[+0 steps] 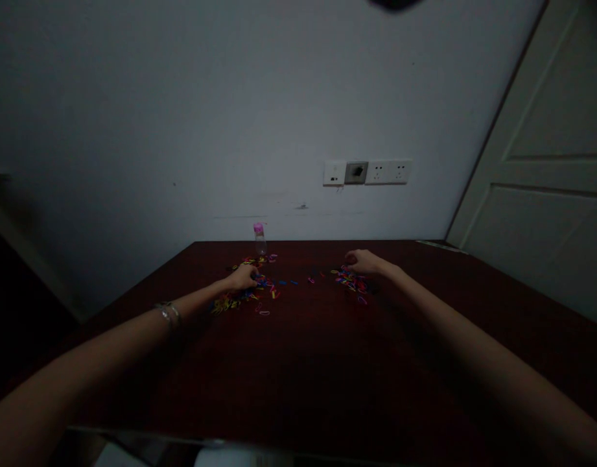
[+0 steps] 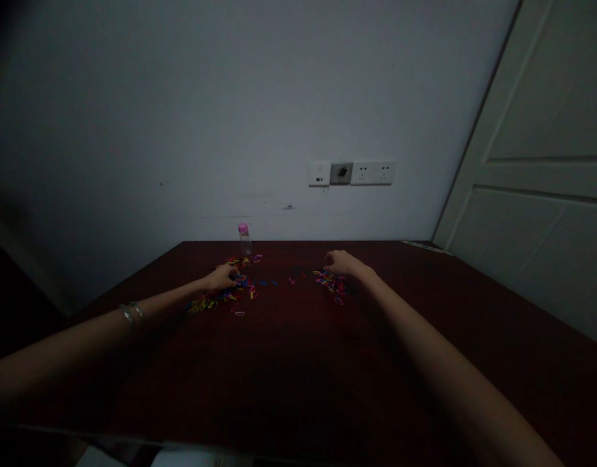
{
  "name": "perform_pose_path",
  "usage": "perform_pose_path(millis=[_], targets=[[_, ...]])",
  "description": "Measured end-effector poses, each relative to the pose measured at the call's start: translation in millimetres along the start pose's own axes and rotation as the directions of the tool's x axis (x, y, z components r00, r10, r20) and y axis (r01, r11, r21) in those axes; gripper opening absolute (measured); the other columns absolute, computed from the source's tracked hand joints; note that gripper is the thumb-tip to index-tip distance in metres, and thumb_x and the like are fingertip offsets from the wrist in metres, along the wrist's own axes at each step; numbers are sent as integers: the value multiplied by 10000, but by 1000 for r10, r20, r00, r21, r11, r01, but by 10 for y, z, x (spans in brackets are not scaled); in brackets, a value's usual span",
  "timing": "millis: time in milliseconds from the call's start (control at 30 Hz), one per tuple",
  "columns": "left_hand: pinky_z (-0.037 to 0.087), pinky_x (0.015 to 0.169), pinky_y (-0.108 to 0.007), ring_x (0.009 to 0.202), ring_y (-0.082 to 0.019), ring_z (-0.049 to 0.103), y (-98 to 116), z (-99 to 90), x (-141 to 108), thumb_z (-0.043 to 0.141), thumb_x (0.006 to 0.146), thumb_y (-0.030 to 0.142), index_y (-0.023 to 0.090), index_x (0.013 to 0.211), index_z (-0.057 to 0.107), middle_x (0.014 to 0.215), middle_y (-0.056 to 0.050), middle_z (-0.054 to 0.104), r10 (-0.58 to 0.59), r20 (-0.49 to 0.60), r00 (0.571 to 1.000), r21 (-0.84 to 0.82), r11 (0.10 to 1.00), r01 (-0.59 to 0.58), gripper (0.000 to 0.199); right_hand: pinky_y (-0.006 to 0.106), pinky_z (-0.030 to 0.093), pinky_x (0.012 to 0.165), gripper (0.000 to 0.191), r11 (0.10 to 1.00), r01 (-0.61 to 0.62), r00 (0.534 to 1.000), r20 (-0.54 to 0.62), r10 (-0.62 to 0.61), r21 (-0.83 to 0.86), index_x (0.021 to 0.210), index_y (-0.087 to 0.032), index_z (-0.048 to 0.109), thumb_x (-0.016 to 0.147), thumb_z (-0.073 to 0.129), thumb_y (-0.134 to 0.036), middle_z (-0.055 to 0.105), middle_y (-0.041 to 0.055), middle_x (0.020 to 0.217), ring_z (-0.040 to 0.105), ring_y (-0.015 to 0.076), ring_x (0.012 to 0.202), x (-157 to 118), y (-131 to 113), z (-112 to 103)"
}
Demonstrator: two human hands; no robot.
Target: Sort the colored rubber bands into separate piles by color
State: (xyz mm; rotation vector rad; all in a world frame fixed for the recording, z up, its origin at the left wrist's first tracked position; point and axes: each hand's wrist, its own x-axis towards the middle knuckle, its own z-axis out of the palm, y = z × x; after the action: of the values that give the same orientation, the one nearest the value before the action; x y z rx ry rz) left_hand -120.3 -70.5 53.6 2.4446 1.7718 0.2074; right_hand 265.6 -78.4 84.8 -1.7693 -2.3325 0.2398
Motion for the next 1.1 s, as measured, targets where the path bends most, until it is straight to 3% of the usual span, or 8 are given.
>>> perform_pose_path(millis=[200, 333, 500, 667, 800, 967, 1100], targets=[[373, 582, -200, 662, -130, 545, 4, -81, 138, 604, 586, 185, 146, 724, 651, 654, 16, 603, -60, 23, 998, -191, 980, 63, 151, 283, 457, 833, 353, 979, 192, 977, -106, -185, 64, 1098, -196, 618, 763, 515, -238, 648, 70, 1092, 608, 196, 955, -181, -324, 166], [392, 591, -208, 641, -124, 540, 174, -110, 342, 614, 597, 207, 137, 714, 658, 633, 15, 599, 2, -12, 1000, -307, 952, -6, 143, 299, 455, 815, 301, 975, 178, 973, -172, -154, 136, 1040, -238, 645, 780, 496, -260, 665, 43, 1057, 611, 203, 942, -295, -264, 299], [410, 552, -211, 580, -108, 518, 713, -56, 586, 647, 583, 202, 123, 726, 666, 629, -3, 604, 45, -73, 996, -499, 863, -76, 164, 309, 469, 779, 315, 935, 98, 962, -275, 0, 340, 1042, -197, 651, 796, 477, -291, 678, 63, 1020, 620, 207, 894, -389, 99, 392], [391, 494, -189, 521, -71, 481, 1336, 29, 780, 632, 630, 174, 106, 797, 658, 672, -14, 609, 30, -134, 991, -686, 719, -114, 182, 309, 463, 790, 327, 922, 86, 947, -318, 42, 378, 1028, -177, 661, 783, 470, -279, 682, 67, 998, 621, 203, 880, -473, 256, 384], [406, 506, -190, 573, -84, 527, 1627, 59, 820, 635, 671, 195, 107, 962, 630, 718, -37, 632, 74, -54, 996, -826, 557, -86, 304, 291, 457, 804, 314, 906, 108, 934, -355, 48, 408, 1006, -158, 661, 773, 475, -257, 683, 68, 990, 618, 192, 898, -474, 259, 364], [404, 542, -188, 671, -100, 584, 1727, 27, 777, 661, 672, 199, 108, 984, 638, 800, -81, 661, 74, -20, 997, -869, 492, -54, 325, 297, 461, 808, 300, 889, 98, 930, -360, 79, 448, 992, -154, 662, 765, 495, -254, 686, 70, 980, 621, 191, 891, -458, 263, 368], [444, 611, -222, 685, -100, 596, 1618, -24, 736, 615, 703, 169, 111, 937, 652, 834, -85, 672, 74, -15, 997, -897, 440, -46, 243, 308, 470, 803, 298, 874, 100, 934, -348, 82, 475, 1007, -161, 654, 763, 505, -243, 684, 71, 982, 620, 195, 892, -474, 181, 380]])
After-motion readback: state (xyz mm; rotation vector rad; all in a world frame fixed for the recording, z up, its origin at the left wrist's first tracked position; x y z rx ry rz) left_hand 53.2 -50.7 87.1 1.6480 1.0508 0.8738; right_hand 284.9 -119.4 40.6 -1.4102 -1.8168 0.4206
